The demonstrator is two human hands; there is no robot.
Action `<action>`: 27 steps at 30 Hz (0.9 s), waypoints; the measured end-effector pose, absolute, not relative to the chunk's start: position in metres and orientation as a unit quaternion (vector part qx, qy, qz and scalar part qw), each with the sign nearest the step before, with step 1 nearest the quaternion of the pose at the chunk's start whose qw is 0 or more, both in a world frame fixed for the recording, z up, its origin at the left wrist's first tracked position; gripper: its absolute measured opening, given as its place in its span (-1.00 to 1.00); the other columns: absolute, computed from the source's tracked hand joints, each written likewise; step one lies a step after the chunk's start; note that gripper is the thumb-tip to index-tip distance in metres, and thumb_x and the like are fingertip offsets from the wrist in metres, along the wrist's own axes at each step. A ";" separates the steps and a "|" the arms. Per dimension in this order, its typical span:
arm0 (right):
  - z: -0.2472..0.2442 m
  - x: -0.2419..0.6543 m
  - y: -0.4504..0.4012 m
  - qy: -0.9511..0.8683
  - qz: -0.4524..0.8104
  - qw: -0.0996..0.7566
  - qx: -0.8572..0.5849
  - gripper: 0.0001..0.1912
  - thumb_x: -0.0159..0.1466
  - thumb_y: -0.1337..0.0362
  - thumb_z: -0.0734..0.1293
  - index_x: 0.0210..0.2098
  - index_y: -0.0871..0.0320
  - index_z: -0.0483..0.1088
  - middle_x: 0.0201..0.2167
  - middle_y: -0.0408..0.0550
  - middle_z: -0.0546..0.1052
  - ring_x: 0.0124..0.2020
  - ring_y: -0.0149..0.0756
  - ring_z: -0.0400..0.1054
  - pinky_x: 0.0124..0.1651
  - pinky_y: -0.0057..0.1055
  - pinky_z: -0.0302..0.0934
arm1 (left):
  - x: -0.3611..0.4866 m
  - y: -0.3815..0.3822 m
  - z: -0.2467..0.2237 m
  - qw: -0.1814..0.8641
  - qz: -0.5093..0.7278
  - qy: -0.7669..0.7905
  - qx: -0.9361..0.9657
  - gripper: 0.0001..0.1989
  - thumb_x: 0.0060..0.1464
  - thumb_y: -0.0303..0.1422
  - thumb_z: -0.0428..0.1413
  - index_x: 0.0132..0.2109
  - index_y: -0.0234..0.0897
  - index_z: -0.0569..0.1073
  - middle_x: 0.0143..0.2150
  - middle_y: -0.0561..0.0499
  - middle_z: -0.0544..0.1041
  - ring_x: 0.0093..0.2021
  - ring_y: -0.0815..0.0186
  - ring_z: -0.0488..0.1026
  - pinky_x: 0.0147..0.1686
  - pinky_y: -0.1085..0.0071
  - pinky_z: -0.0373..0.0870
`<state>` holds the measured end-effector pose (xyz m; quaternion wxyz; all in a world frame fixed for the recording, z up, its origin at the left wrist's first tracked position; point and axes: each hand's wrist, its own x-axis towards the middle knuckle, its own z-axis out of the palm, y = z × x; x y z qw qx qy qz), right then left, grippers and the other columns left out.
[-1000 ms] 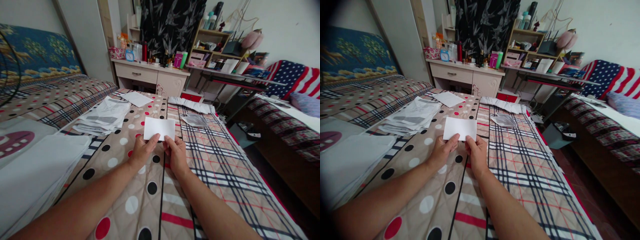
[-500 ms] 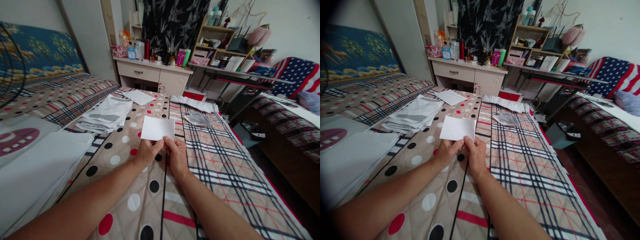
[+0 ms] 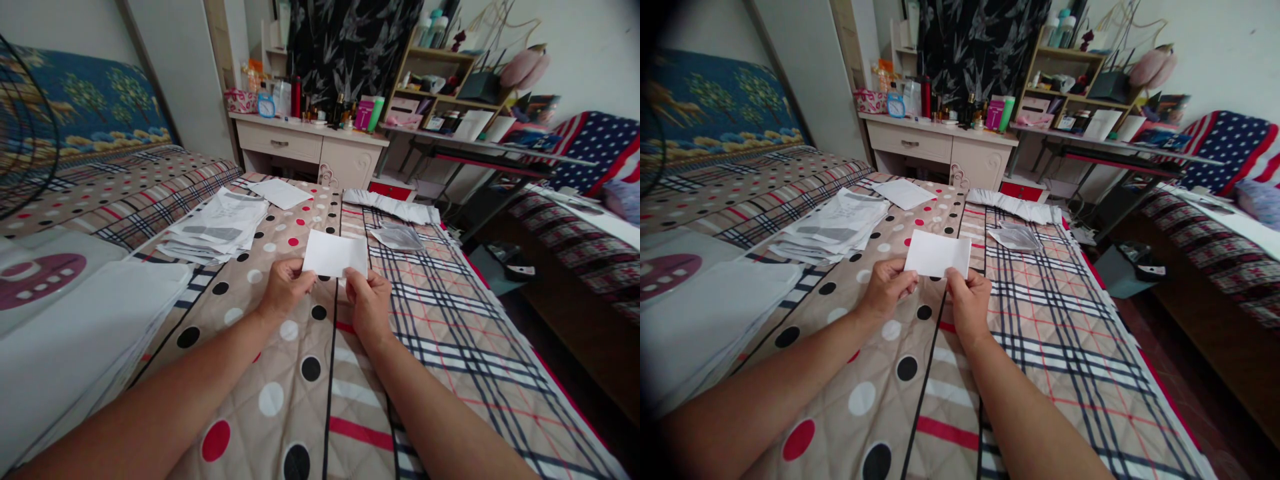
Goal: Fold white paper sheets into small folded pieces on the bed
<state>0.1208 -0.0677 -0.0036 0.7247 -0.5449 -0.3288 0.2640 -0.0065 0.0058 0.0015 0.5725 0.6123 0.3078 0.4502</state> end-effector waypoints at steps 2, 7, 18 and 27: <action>-0.002 0.126 -0.067 -0.302 0.262 0.749 -0.528 -0.60 0.09 0.24 0.37 -0.76 0.14 0.16 -0.80 -0.30 0.14 -0.72 -0.55 -0.10 -0.63 -0.47 -0.22 | -0.010 0.013 0.000 0.579 0.458 0.314 0.597 -0.85 -0.18 -0.38 0.09 -0.61 -0.33 0.38 -0.72 0.12 0.30 -0.72 0.52 0.12 -0.72 0.56 -0.05; 0.004 0.135 -0.064 -0.234 0.270 0.802 -0.479 -0.60 0.04 0.28 0.36 -0.79 0.13 0.11 -0.84 -0.32 0.09 -0.77 -0.56 -0.14 -0.67 -0.47 -0.31 | -0.015 0.022 -0.003 0.596 0.520 0.311 0.527 -0.85 -0.10 -0.38 0.07 -0.56 -0.33 0.38 -0.67 0.13 0.29 -0.67 0.53 0.16 -0.70 0.59 -0.04; 0.000 0.116 -0.065 -0.312 0.345 0.748 -0.474 -0.59 0.12 0.21 0.41 -0.72 0.15 0.18 -0.81 -0.32 0.13 -0.74 -0.57 -0.09 -0.65 -0.50 -0.18 | 0.006 -0.007 0.000 0.657 0.376 0.266 0.597 -0.53 0.01 0.00 0.16 -0.53 -0.35 0.38 -0.64 0.09 0.31 -0.64 0.51 0.20 -0.65 0.55 0.06; 0.005 0.101 -0.066 -0.296 0.340 0.743 -0.495 -0.67 0.09 0.15 0.46 -0.57 0.16 0.27 -0.72 -0.31 0.21 -0.70 -0.56 0.00 -0.63 -0.51 -0.06 | 0.006 -0.009 -0.004 0.635 0.385 0.244 0.624 -0.57 0.10 -0.09 0.11 -0.55 -0.33 0.34 -0.63 0.10 0.30 -0.62 0.49 0.21 -0.60 0.53 0.11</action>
